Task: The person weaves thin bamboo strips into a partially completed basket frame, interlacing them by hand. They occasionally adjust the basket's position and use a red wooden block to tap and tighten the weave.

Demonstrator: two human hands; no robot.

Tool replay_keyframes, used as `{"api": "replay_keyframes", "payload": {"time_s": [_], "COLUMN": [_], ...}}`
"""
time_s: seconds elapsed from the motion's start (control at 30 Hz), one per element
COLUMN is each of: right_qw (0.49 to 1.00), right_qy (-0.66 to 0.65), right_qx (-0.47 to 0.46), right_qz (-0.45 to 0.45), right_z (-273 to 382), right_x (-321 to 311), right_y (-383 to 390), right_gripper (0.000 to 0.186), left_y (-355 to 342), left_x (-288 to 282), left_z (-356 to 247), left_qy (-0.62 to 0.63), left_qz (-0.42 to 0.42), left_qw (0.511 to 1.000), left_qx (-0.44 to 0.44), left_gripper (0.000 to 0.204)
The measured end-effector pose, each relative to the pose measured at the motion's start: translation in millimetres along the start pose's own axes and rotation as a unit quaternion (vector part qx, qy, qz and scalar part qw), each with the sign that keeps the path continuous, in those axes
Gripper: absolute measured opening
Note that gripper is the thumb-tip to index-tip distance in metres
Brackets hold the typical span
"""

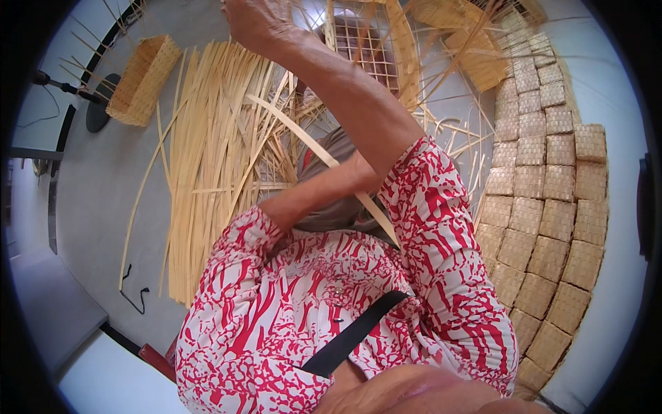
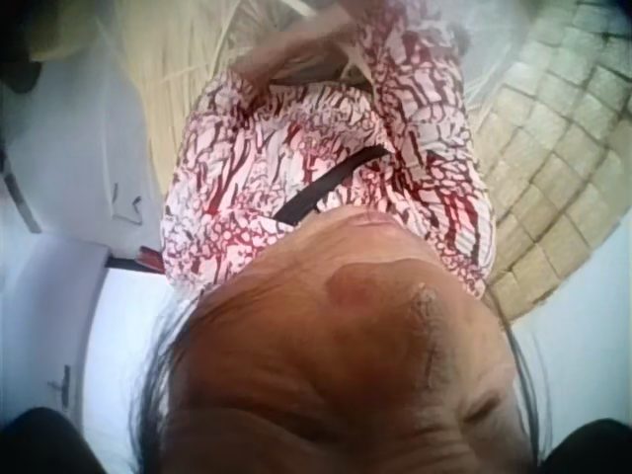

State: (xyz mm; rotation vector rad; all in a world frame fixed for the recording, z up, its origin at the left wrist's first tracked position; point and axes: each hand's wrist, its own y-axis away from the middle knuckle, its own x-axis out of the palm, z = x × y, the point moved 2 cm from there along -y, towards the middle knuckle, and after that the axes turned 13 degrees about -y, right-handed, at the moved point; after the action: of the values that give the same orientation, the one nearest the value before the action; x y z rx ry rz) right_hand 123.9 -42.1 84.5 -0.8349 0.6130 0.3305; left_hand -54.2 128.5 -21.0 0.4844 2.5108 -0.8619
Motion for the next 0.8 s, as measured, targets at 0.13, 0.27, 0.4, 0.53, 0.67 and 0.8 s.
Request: {"api": "replay_keyframes", "payload": {"time_s": [0.13,0.27,0.4,0.53,0.67,0.8], "right_qw": [0.999,0.999,0.995,0.971,0.971,0.906], "right_qy": [0.001,-0.029,-0.049,-0.142,-0.137,-0.117], "right_qx": [0.033,0.025,-0.082,-0.070,0.154,0.404], "right_qz": [0.013,-0.030,-0.015,0.180,0.122,0.047], "right_z": [-7.1,-0.9,32.0,26.3,-50.7,-170.3], "right_x": [-3.9,-18.5,-51.0,-119.6,-204.3,-249.3], "right_y": [-1.2,14.5,63.9,172.1,263.2,334.9], "right_gripper": [0.017,0.017,0.029,0.024,0.018,0.029], "left_y": [-54.2,-39.9,-34.4,-16.0,-3.1,25.0], "left_x": [9.0,23.7,2.6,-20.7,-63.5,-110.0], "left_z": [80.5,103.3,99.6,96.5,85.1,120.2], "left_qy": [-0.192,-0.296,-0.277,-0.377,-0.456,-0.440], "left_qz": [0.036,0.003,0.100,0.029,0.121,0.077], "left_qw": [0.974,0.955,0.955,0.925,0.880,0.892], "left_qx": [-0.115,-0.028,-0.044,0.020,-0.054,-0.063], "left_gripper": [0.067,0.061,0.059,0.057,0.054,0.048]}}
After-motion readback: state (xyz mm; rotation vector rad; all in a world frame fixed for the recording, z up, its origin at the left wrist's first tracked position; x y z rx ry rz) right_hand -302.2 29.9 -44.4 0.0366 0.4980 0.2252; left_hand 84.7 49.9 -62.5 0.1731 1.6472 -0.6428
